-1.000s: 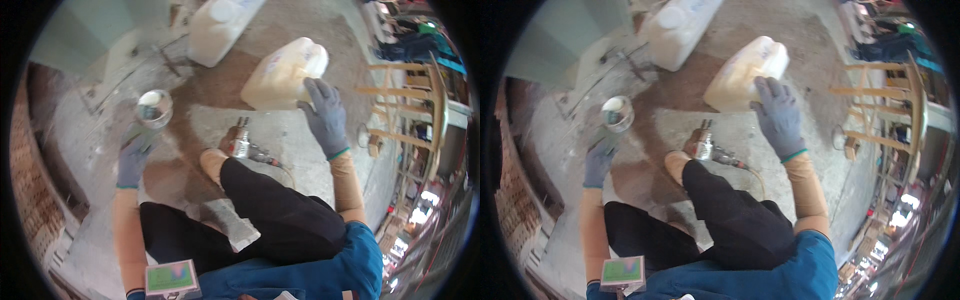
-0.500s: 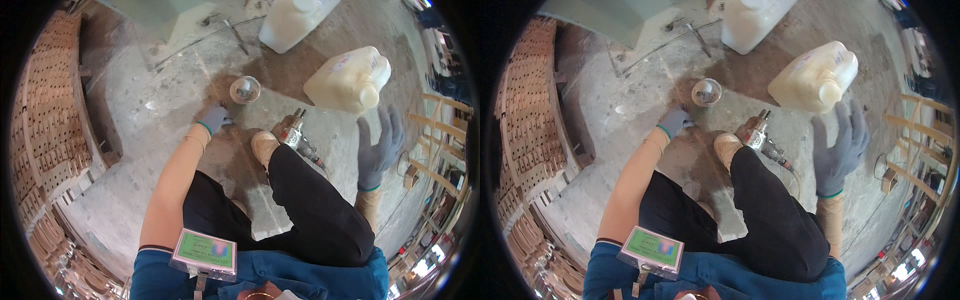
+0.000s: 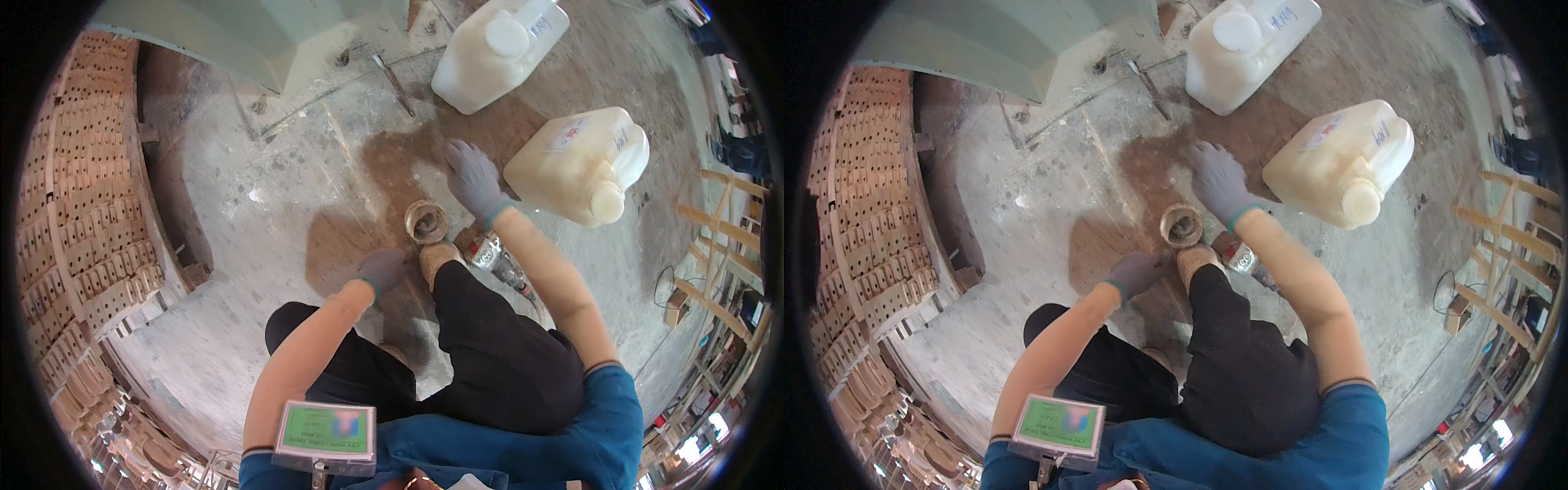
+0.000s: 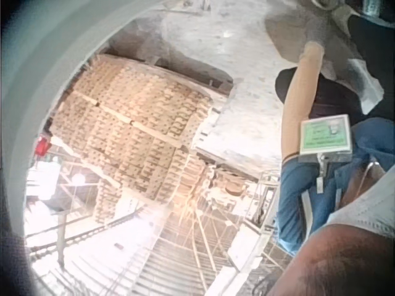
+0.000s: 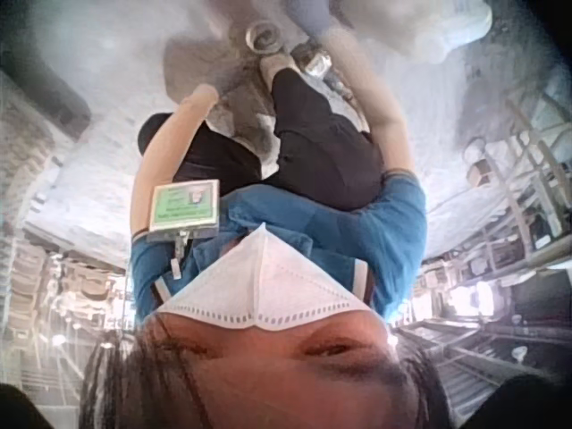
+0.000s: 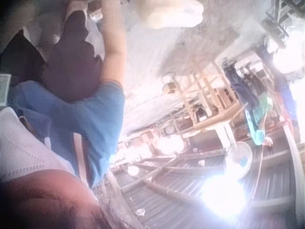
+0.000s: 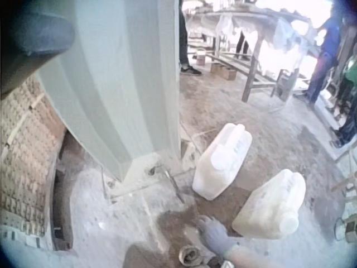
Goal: The person mixes a white liquid in a small cup using a power drill with a mixing attachment. After mixing, the person applies the liquid to small wooden pieces using a brush.
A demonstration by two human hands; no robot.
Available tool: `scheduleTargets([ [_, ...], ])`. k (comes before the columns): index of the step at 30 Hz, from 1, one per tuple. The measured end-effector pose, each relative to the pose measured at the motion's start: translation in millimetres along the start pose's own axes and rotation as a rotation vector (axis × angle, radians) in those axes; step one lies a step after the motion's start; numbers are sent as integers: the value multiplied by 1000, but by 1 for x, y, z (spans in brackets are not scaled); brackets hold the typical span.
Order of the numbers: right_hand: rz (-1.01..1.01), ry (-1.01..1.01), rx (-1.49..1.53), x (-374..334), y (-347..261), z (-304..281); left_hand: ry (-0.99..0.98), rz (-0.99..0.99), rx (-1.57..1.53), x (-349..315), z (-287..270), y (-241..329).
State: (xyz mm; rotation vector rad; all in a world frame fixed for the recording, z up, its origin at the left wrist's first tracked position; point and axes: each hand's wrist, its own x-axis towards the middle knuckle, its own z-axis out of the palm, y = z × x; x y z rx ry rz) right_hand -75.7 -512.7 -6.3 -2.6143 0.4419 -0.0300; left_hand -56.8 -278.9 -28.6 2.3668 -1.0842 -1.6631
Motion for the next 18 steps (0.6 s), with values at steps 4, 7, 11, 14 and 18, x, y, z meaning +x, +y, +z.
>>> scheduleTargets([
  [4, -7, -22, -172, 93, 18, 52, 241, -15, -383, -68, -55, -6],
  [7, 77, 51, -283, 151, -7, 70, 439, -193, -658, -119, -66, -36],
  [11, 143, -106, -207, 180, 3, 69, 618, -212, -1197, -143, -55, -60],
  [14, 236, -195, 280, 168, 18, 51, 606, -159, -1268, -135, -53, -63],
  [18, 314, -329, 1200, 94, 11, 2, 513, -119, -1180, -113, -57, -57],
])
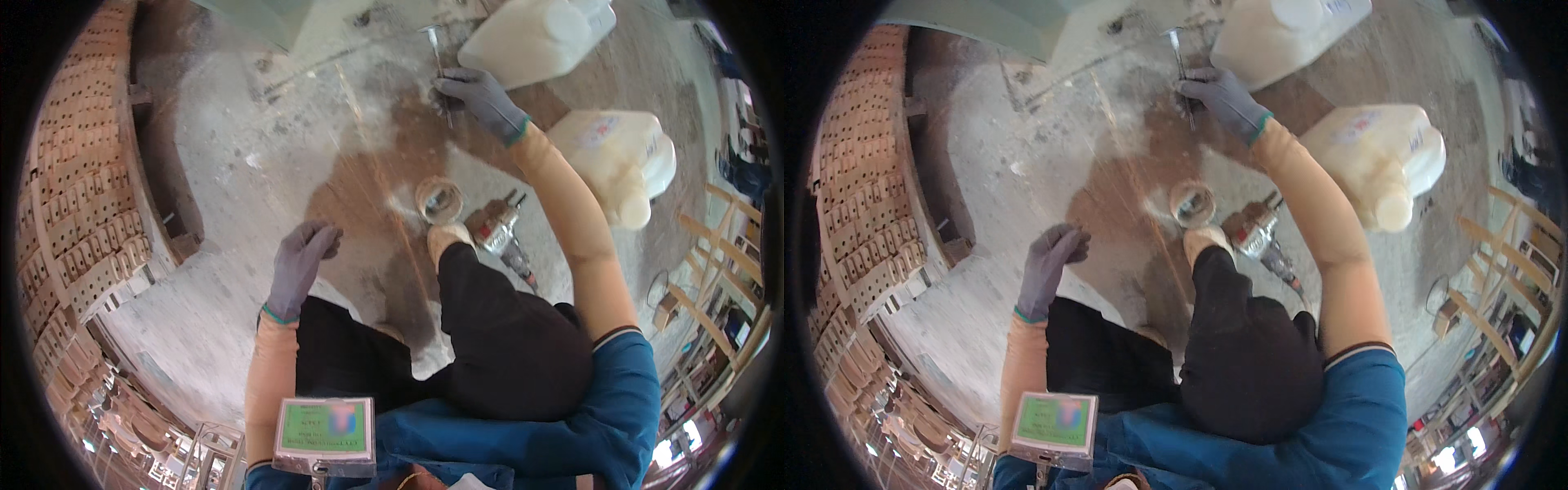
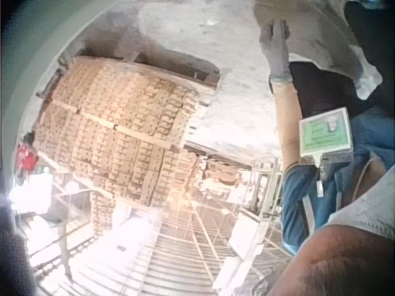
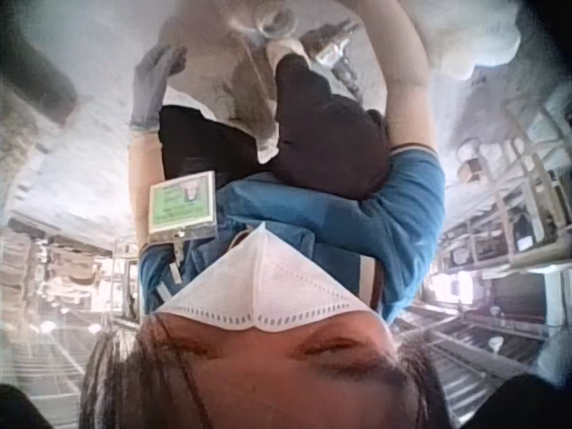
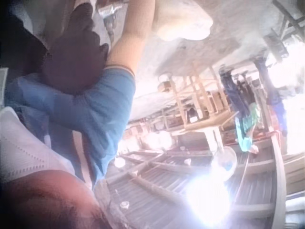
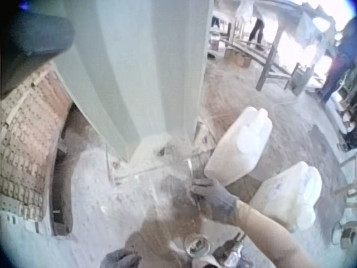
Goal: The person mixes a white liquid in a small cup using a power drill with a mixing attachment. After mixing, the person applies the liquid to small wooden pieces using a brush.
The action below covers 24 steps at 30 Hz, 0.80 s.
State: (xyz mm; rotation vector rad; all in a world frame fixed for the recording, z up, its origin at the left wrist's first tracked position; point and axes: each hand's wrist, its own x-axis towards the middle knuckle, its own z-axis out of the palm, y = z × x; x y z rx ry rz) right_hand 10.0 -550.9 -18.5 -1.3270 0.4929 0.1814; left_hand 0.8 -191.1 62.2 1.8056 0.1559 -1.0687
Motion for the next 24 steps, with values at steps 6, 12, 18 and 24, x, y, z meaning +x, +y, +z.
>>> scheduleTargets([
  [6, 363, 160, -311, -191, 27, 19, -197, 93, 182, 9, 24, 6],
  [12, 386, 164, -234, -228, 77, 60, -201, 102, 292, 12, 40, 4],
  [18, 221, 388, -546, -211, 138, 68, -192, 85, 262, 17, 33, -4],
  [24, 26, 251, -751, -189, 125, 47, -158, 104, 154, 9, 21, -8],
])
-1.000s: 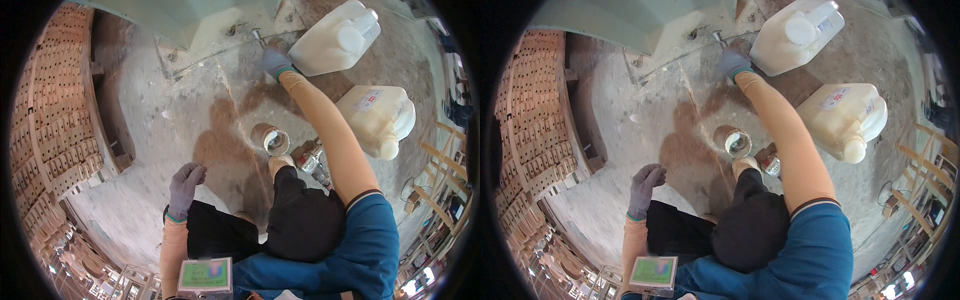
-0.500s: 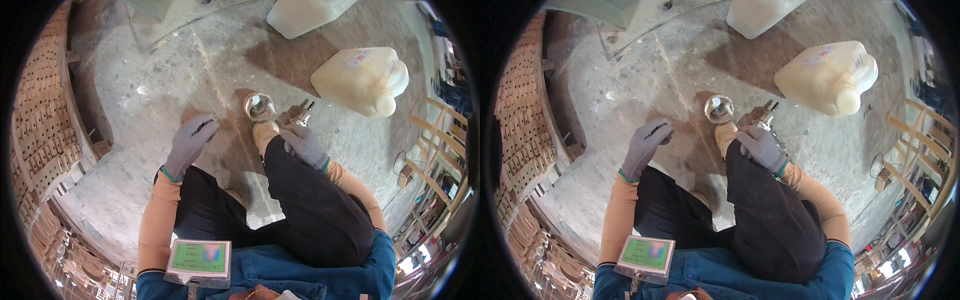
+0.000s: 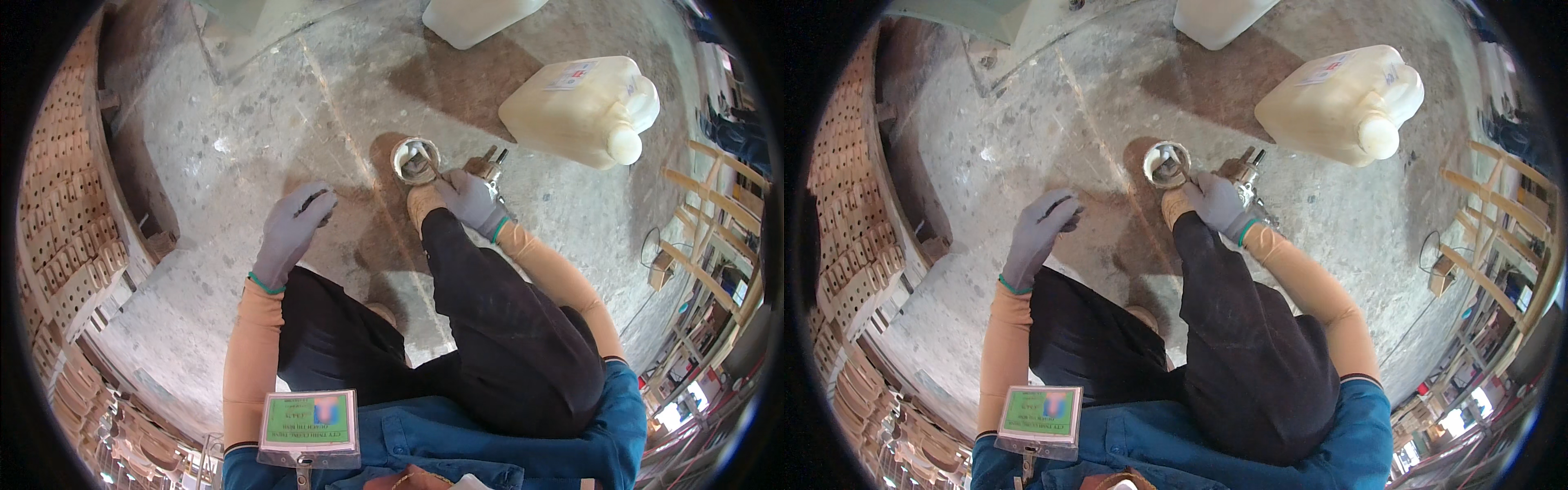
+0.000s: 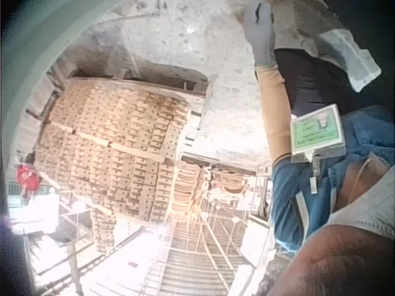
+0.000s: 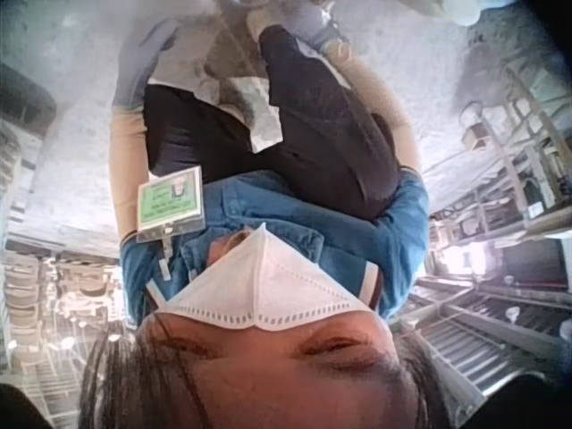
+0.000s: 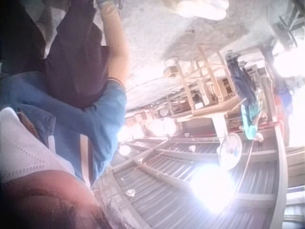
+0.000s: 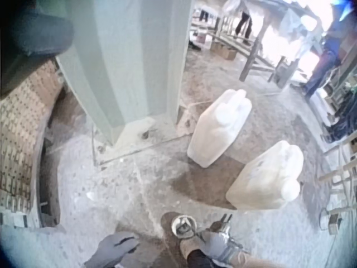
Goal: The person mixes a white liquid in a small cup using a power drill with a mixing attachment. After mixing, the person applies the liquid to small wooden pieces using a brush.
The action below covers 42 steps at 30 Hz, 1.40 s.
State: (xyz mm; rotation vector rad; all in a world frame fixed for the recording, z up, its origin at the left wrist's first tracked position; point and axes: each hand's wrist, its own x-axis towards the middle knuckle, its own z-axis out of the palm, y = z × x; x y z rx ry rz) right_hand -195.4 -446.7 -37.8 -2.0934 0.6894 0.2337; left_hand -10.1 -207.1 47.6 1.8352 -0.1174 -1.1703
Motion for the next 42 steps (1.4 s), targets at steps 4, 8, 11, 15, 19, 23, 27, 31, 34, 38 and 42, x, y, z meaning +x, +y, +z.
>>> scheduleTargets([
  [4, -131, -216, -212, 26, 3, -31, -13, 10, 3, -1, 0, 2],
  [8, -193, -531, -654, 55, -23, -59, -20, 16, -33, 1, 0, 0],
  [11, -107, -525, -596, 42, -21, -61, -22, 4, -75, 4, 2, -2],
  [15, -101, -409, -10, 1, -2, -43, -5, -25, -73, 4, 2, 3],
  [19, -197, -398, -29, -20, -3, -19, -14, -8, -42, 7, 2, 4],
  [23, 37, -456, -87, -25, -4, 1, -42, -11, -1, 9, -1, 1],
  [27, 1, -338, 33, -25, -16, 19, -38, -20, 13, 8, -6, -3],
  [31, 57, -297, 235, -23, -20, 41, -42, -15, 5, 11, -4, -4],
  [34, 143, -289, 346, -17, -28, 44, -52, -21, 60, 14, -3, -3],
  [38, 338, -347, 602, 1, -68, 26, -53, -46, 79, 17, -1, -4],
  [42, 552, -300, 973, 9, -52, 23, -113, -154, -205, 23, 30, 10],
])
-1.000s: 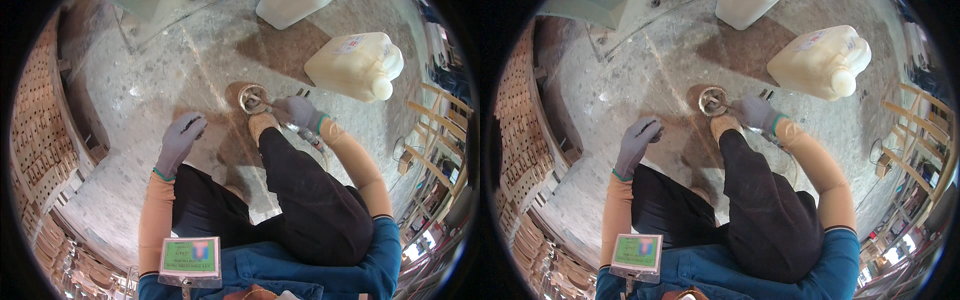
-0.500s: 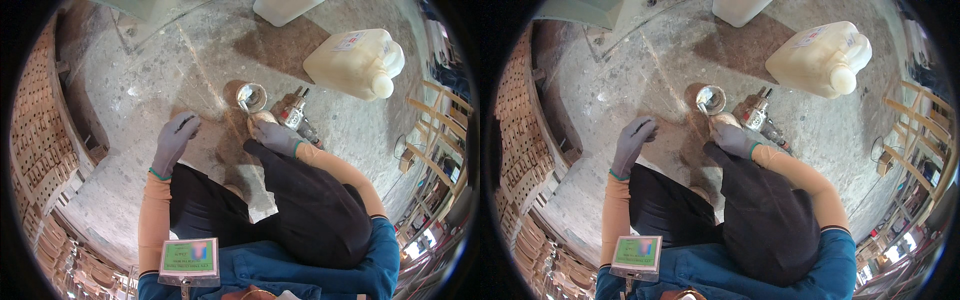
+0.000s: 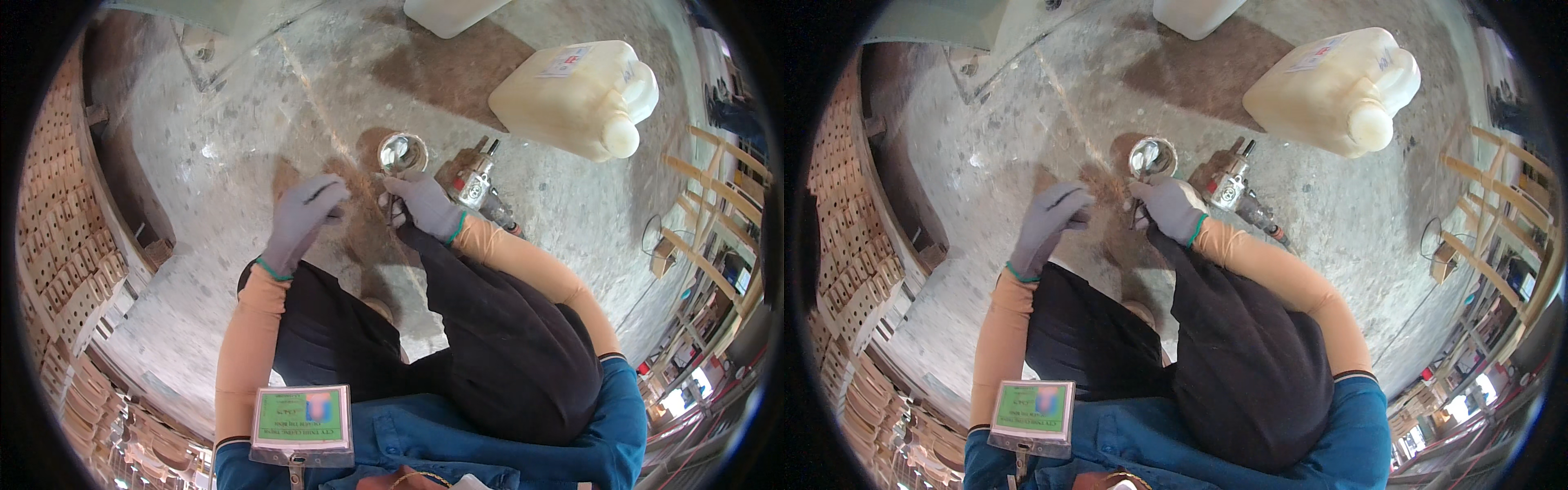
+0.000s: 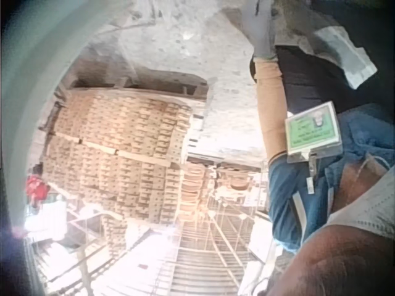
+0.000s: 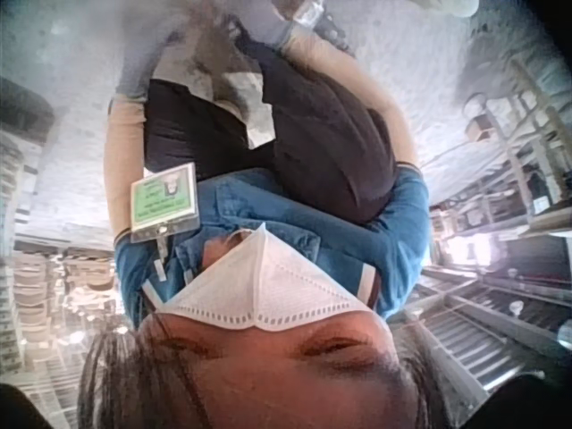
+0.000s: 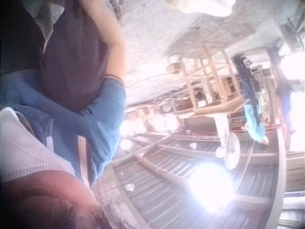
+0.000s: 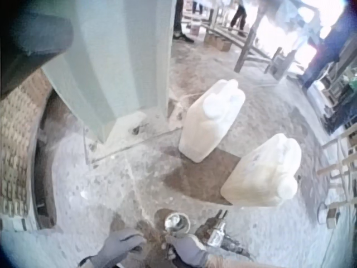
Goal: The person mixes a white liquid in a small cup using a power drill with a mixing attachment. After mixing, the person applies the liquid to small wooden pieces using a brush.
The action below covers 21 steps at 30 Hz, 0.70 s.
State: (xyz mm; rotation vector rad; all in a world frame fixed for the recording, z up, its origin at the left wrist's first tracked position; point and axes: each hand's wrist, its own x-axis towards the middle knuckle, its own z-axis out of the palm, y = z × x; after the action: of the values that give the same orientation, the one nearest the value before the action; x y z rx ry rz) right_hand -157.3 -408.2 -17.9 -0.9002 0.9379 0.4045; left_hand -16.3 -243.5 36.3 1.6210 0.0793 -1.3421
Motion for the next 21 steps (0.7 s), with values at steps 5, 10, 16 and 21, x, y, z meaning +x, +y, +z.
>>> scheduleTargets([
  [5, -26, -6, -483, -12, -13, -25, -197, -209, -145, 24, 56, -8],
  [10, -481, 140, -657, -54, -15, -30, -283, -248, -308, 40, 81, -27],
  [16, -3, 737, -1450, -65, 67, -132, -219, -310, -452, 46, 87, -31],
  [21, -40, 708, -1647, -36, 76, -144, -327, -319, -849, 38, 94, -34],
])
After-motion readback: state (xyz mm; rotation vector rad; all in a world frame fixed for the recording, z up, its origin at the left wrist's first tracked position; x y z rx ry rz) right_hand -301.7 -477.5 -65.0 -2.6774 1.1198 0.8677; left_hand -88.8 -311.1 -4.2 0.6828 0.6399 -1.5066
